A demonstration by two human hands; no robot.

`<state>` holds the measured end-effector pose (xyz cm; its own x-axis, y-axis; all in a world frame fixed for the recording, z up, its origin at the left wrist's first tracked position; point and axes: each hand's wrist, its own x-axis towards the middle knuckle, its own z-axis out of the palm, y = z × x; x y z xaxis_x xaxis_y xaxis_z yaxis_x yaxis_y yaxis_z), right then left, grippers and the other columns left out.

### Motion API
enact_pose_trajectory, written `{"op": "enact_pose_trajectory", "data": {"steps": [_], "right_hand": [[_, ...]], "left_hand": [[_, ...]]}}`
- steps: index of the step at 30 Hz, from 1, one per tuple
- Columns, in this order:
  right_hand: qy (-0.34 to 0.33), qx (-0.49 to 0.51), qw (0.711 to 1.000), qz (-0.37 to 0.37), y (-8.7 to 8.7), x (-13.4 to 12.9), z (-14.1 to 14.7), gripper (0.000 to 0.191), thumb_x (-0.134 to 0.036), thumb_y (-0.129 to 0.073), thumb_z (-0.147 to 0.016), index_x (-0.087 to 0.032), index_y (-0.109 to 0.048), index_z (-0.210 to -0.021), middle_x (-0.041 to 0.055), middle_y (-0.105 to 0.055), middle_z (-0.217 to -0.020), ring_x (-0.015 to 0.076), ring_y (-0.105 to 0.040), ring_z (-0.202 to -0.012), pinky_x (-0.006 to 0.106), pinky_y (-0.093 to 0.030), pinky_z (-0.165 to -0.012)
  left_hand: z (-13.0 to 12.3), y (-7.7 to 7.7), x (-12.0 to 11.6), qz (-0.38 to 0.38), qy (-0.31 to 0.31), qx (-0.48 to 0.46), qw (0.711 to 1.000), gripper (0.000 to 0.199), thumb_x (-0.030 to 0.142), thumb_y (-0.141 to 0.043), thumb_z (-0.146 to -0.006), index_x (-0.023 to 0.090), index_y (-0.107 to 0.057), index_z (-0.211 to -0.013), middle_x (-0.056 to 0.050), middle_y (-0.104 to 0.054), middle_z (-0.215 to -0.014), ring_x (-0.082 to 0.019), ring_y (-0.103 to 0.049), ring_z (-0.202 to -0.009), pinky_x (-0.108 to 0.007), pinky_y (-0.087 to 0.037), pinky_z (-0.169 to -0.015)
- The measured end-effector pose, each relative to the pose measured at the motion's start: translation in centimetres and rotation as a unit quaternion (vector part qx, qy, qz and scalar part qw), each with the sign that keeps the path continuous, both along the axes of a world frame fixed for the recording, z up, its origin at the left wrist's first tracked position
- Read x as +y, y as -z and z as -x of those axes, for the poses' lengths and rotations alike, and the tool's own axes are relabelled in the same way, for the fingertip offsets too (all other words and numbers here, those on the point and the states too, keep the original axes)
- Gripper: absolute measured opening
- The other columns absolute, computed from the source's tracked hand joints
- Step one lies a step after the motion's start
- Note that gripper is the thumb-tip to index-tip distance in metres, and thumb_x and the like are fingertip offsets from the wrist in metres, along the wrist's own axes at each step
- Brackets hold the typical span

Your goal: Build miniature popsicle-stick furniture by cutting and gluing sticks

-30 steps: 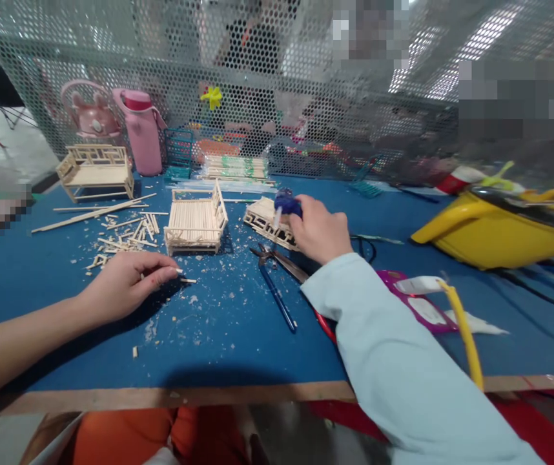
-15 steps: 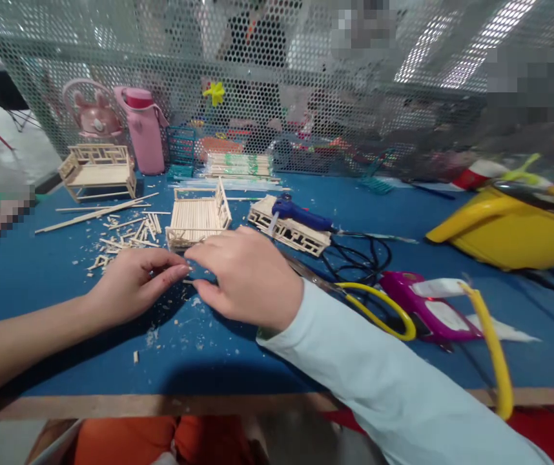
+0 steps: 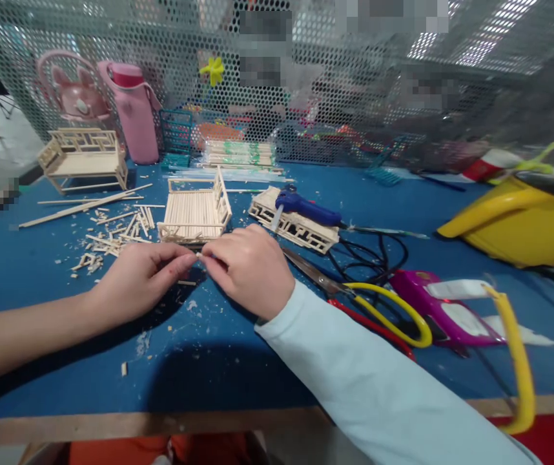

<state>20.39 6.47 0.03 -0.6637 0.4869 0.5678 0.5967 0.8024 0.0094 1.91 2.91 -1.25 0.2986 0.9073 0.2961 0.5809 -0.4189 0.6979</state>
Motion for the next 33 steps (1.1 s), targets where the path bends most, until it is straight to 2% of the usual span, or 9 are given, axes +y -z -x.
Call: {"op": "enact_pose_trajectory", "data": {"steps": [3,5,7,9,12,17,33], "right_hand": [[0.037,0.051,0.997,-0.047,0.7,1.0,0.0,0.018,-0.024,-0.058,-0.085,-0.018,-0.071,-0.073,0.0007,-0.07,-0.062,0.0136,-0.06,-0.055,0.028,-0.038,-0.059],[0.055,0.061,0.994,-0.067,1.2,1.5,0.1,0.019,-0.024,-0.058,-0.084,-0.018,-0.072,-0.073,0.0003,-0.071,-0.062,0.0133,-0.062,-0.054,0.027,-0.038,-0.058],[0.068,0.066,0.992,-0.078,1.6,1.6,0.3,0.019,-0.024,-0.058,-0.084,-0.019,-0.072,-0.073,0.0007,-0.073,-0.063,0.0138,-0.064,-0.055,0.027,-0.039,-0.058],[0.078,0.077,0.991,-0.08,1.8,1.7,0.4,0.02,-0.024,-0.058,-0.084,-0.018,-0.073,-0.073,0.0017,-0.074,-0.066,0.0143,-0.065,-0.057,0.027,-0.04,-0.058],[0.088,0.089,0.99,-0.065,2.0,1.7,0.5,0.019,-0.024,-0.059,-0.083,-0.019,-0.075,-0.075,0.0022,-0.075,-0.07,0.0147,-0.066,-0.058,0.026,-0.041,-0.057],[0.104,0.072,0.991,-0.039,2.1,1.8,0.6,0.02,-0.027,-0.057,-0.084,-0.021,-0.075,-0.077,0.0009,-0.076,-0.073,0.015,-0.067,-0.059,0.026,-0.041,-0.057],[0.139,0.045,0.989,0.005,2.0,1.8,0.8,0.023,-0.029,-0.053,-0.084,-0.024,-0.075,-0.082,0.0006,-0.076,-0.076,0.0166,-0.068,-0.066,0.027,-0.042,-0.059]], "left_hand": [[0.6,0.6,-0.2,-0.056,-0.061,-0.046,0.995,0.013,0.026,-0.053,-0.086,0.018,-0.054,-0.075,0.006,-0.046,-0.055,-0.008,-0.042,-0.048,-0.022,-0.034,-0.049],[1.0,1.1,-0.1,-0.114,-0.112,-0.11,0.981,0.01,0.022,-0.056,-0.082,0.019,-0.047,-0.083,0.005,-0.043,-0.064,-0.009,-0.041,-0.054,-0.022,-0.036,-0.05],[1.3,1.5,0.2,-0.161,-0.145,-0.155,0.964,0.024,0.016,-0.058,-0.078,0.02,-0.043,-0.097,-0.001,-0.049,-0.084,-0.012,-0.048,-0.071,-0.024,-0.042,-0.059],[1.5,1.7,0.6,-0.177,-0.15,-0.157,0.96,0.042,0.013,-0.058,-0.074,0.02,-0.039,-0.111,-0.007,-0.051,-0.105,-0.017,-0.051,-0.091,-0.03,-0.046,-0.071],[1.5,2.0,1.1,-0.136,-0.12,-0.136,0.974,0.057,0.013,-0.058,-0.073,0.019,-0.033,-0.124,-0.011,-0.05,-0.117,-0.022,-0.05,-0.105,-0.038,-0.046,-0.083],[1.4,2.1,1.1,-0.049,-0.086,-0.132,0.986,0.058,0.014,-0.056,-0.075,0.015,-0.032,-0.128,-0.012,-0.055,-0.112,-0.022,-0.055,-0.103,-0.042,-0.047,-0.088],[1.3,1.6,0.9,-0.022,-0.091,-0.134,0.987,0.053,0.015,-0.056,-0.077,0.014,-0.036,-0.126,-0.013,-0.057,-0.114,-0.024,-0.054,-0.111,-0.044,-0.046,-0.092]]}}
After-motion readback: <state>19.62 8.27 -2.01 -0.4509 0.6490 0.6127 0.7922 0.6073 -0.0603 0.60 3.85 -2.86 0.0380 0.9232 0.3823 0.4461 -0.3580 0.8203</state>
